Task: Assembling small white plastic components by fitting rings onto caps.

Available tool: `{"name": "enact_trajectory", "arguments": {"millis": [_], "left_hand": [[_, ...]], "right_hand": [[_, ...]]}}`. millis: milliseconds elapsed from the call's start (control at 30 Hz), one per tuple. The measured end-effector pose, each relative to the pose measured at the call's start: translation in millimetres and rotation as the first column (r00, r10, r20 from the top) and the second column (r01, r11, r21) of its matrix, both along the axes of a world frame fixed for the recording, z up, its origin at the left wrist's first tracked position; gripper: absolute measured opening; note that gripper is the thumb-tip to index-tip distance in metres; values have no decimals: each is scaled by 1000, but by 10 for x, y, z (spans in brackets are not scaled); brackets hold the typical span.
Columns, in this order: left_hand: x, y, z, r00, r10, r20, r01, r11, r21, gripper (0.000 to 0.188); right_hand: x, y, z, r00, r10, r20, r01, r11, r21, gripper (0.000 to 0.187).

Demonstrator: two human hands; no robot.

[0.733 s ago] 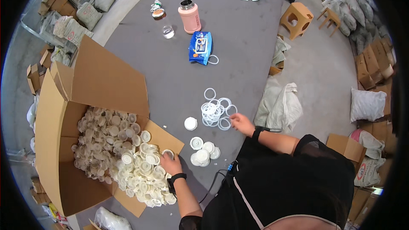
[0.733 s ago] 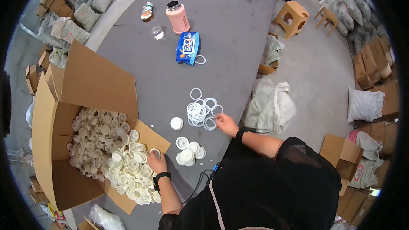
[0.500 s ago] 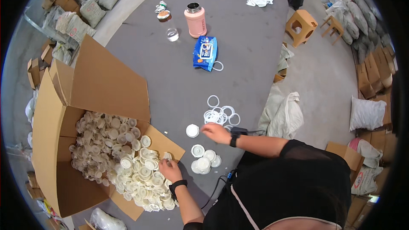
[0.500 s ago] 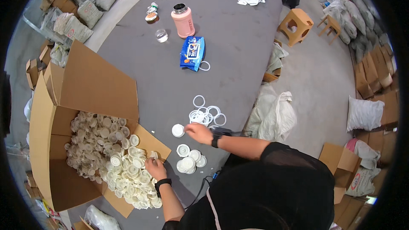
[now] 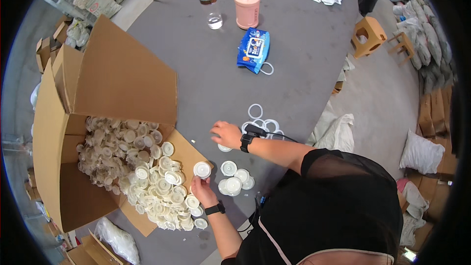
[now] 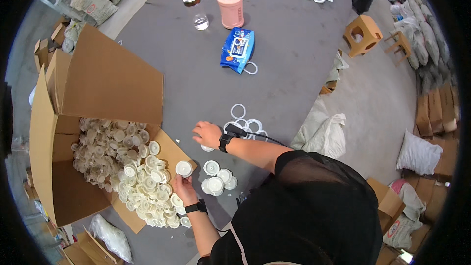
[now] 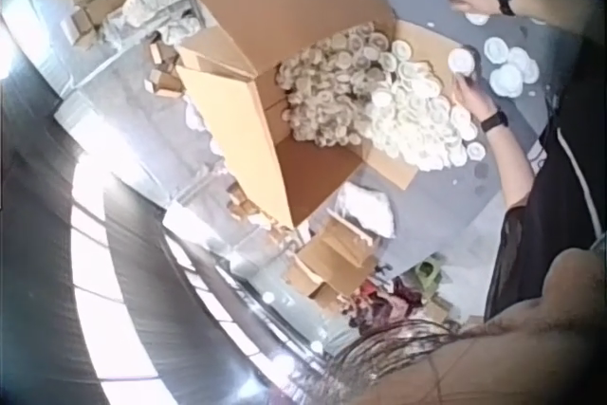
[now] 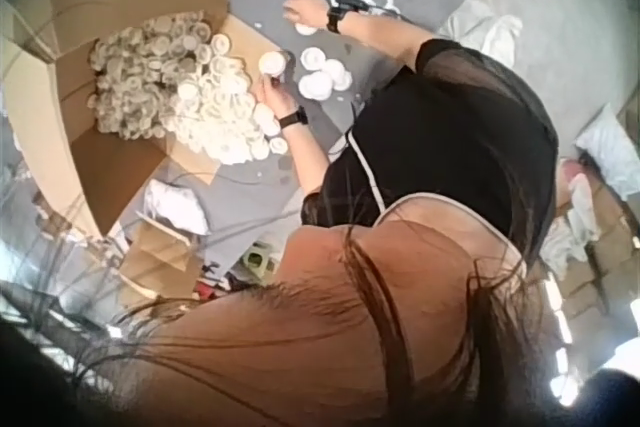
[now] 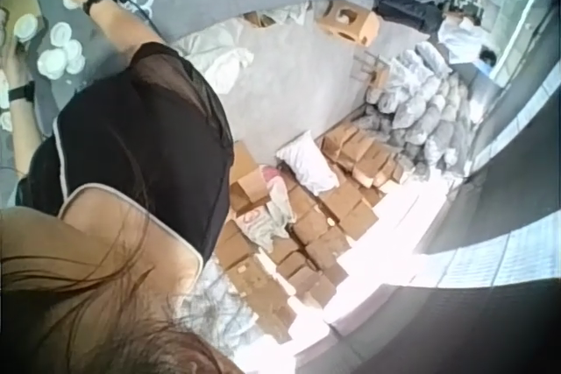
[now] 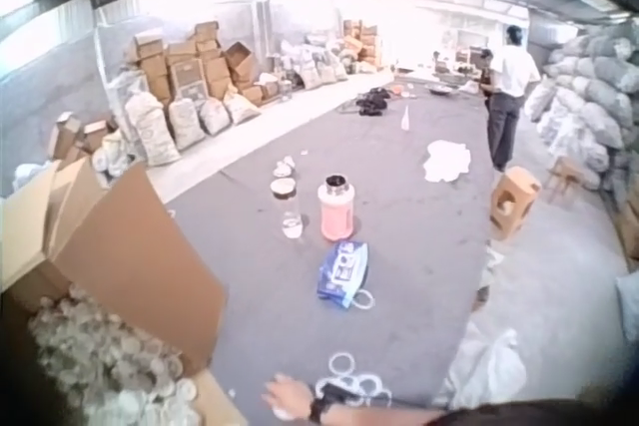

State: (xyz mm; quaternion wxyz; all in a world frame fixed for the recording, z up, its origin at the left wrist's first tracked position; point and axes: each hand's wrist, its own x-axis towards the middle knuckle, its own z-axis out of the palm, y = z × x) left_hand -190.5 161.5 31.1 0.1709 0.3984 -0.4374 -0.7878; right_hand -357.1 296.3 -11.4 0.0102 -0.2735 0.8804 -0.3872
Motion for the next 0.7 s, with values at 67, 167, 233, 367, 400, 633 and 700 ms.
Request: {"name": "enact_trajectory", "arguments": {"millis": [67,167,233,367,400,633,700], "left_hand": [[-76,88,5,996,-84,-32,86,994,63,14],[-336,419,43,951,-282,-126,302,935,184,15],[-551,641,51,887,-458,-59,462,878,128,17],[-1026,973,-193,639,-716,281,766,561,-314,18],[-1181,1055,-230,626,-729,277,776,546,-316,18],[-1986,1475,-532,696,-510,506,510,-145,-848,15],[-2037,1505,-566,618,-477,625,570,-275,-774,12]], "right_hand": [[147,64,251,915,84,394,18,968,-248,26],[397,311,539,374,375,848,299,817,-493,33],[458,611,436,371,294,881,440,780,-445,36],[509,1290,416,416,66,907,648,678,-346,31],[530,1446,408,369,74,926,689,647,-326,31],[732,1999,443,219,216,952,892,352,-285,30],[769,2078,418,186,290,939,919,288,-271,28]]}}
